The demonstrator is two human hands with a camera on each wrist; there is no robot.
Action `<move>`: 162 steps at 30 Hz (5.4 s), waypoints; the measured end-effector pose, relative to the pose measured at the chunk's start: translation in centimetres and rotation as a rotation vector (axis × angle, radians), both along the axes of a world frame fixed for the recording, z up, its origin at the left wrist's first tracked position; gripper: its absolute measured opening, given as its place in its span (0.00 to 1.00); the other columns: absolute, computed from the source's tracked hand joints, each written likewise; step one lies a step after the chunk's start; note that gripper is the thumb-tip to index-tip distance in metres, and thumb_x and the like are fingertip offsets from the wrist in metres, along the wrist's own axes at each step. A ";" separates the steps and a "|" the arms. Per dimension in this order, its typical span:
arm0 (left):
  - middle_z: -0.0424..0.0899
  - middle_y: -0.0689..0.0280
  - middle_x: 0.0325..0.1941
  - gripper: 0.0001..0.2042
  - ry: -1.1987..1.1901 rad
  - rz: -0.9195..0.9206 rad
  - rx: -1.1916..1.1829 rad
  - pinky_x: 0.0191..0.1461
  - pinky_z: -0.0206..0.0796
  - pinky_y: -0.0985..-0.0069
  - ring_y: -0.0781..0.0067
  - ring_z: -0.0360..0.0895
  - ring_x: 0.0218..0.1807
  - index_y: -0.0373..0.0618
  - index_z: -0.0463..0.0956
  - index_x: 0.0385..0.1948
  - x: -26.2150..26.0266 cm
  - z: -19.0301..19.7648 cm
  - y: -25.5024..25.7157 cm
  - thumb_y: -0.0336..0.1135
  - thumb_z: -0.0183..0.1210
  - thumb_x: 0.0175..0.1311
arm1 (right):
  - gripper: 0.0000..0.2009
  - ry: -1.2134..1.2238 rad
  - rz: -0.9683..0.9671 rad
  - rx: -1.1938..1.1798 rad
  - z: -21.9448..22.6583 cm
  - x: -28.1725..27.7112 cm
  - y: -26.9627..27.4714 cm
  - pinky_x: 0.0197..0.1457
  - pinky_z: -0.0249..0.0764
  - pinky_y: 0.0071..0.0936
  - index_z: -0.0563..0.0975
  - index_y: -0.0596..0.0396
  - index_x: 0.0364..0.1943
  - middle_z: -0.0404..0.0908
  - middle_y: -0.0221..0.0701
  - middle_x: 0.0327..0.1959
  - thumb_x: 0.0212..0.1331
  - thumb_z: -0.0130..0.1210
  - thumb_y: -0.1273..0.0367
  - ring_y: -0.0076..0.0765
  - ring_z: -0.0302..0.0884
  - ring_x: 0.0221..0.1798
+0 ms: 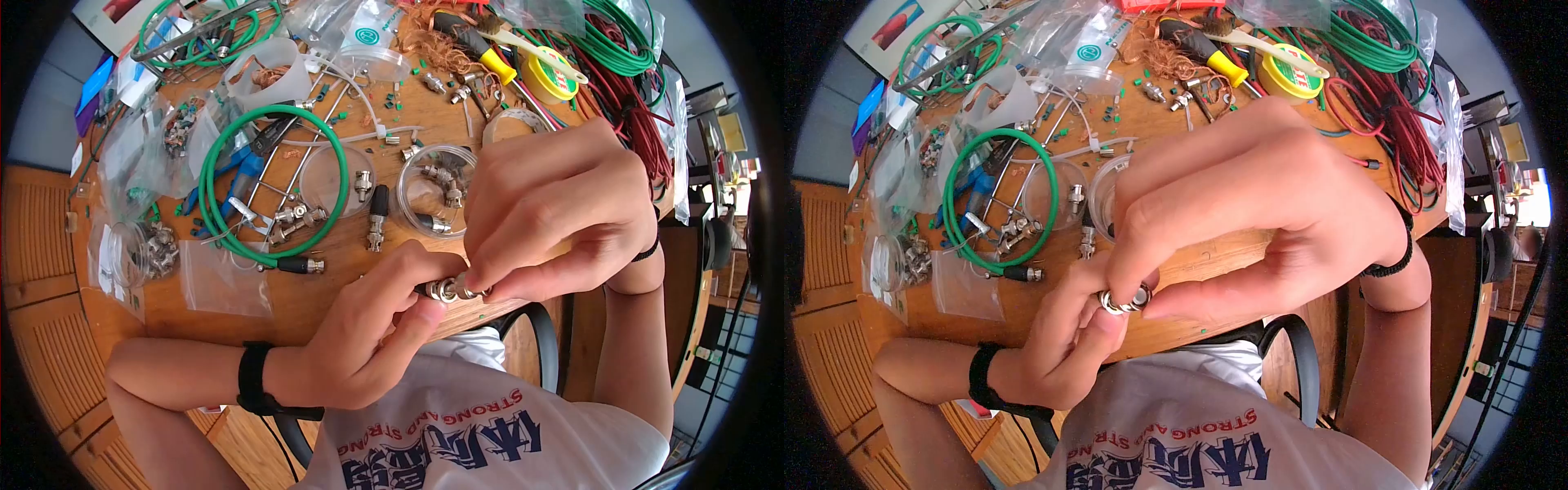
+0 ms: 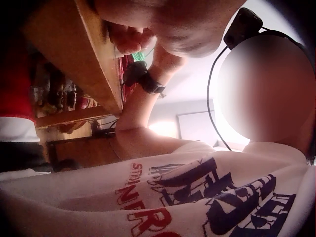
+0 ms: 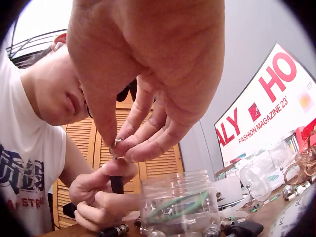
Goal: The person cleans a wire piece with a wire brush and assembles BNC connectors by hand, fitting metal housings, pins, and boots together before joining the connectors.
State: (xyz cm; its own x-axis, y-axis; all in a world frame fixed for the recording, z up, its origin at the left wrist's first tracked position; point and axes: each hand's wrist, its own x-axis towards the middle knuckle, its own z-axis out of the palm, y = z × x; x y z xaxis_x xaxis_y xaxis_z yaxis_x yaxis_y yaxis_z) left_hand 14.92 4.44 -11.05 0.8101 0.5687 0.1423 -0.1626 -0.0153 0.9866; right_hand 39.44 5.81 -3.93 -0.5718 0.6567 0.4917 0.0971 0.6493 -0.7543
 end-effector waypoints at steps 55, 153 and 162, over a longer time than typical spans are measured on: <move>0.84 0.63 0.28 0.10 0.072 0.153 0.076 0.38 0.71 0.81 0.81 0.80 0.32 0.31 0.75 0.46 -0.1 0.9 0.3 0.32 0.52 0.81 | 0.16 -0.457 -0.214 0.214 0.3 -0.3 -0.5 0.52 0.57 0.37 0.84 0.51 0.27 0.79 0.25 0.25 0.53 0.72 0.53 0.36 0.72 0.33; 0.82 0.70 0.22 0.09 0.011 0.305 0.356 0.19 0.57 0.82 0.90 0.70 0.17 0.39 0.81 0.45 0.2 0.9 0.7 0.32 0.68 0.69 | 0.16 -0.457 -0.199 0.219 1.2 0.1 -1.5 0.49 0.57 0.39 0.79 0.53 0.24 0.74 0.28 0.23 0.59 0.67 0.57 0.39 0.66 0.30; 0.87 0.64 0.33 0.08 0.168 0.104 0.200 0.37 0.70 0.85 0.83 0.84 0.36 0.31 0.78 0.48 -0.6 2.8 0.2 0.27 0.56 0.78 | 0.18 -0.484 -0.124 0.196 0.7 -0.4 -1.7 0.49 0.59 0.37 0.77 0.53 0.23 0.74 0.28 0.23 0.66 0.64 0.57 0.40 0.67 0.29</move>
State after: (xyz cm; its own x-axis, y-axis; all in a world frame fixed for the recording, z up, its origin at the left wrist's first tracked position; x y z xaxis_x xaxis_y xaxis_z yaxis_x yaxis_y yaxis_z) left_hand 14.34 4.62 -8.26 0.7709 0.6238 0.1286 0.0158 -0.2206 0.9752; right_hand 39.01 4.12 -3.27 -0.6872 0.6562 0.3118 0.4888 0.7351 -0.4698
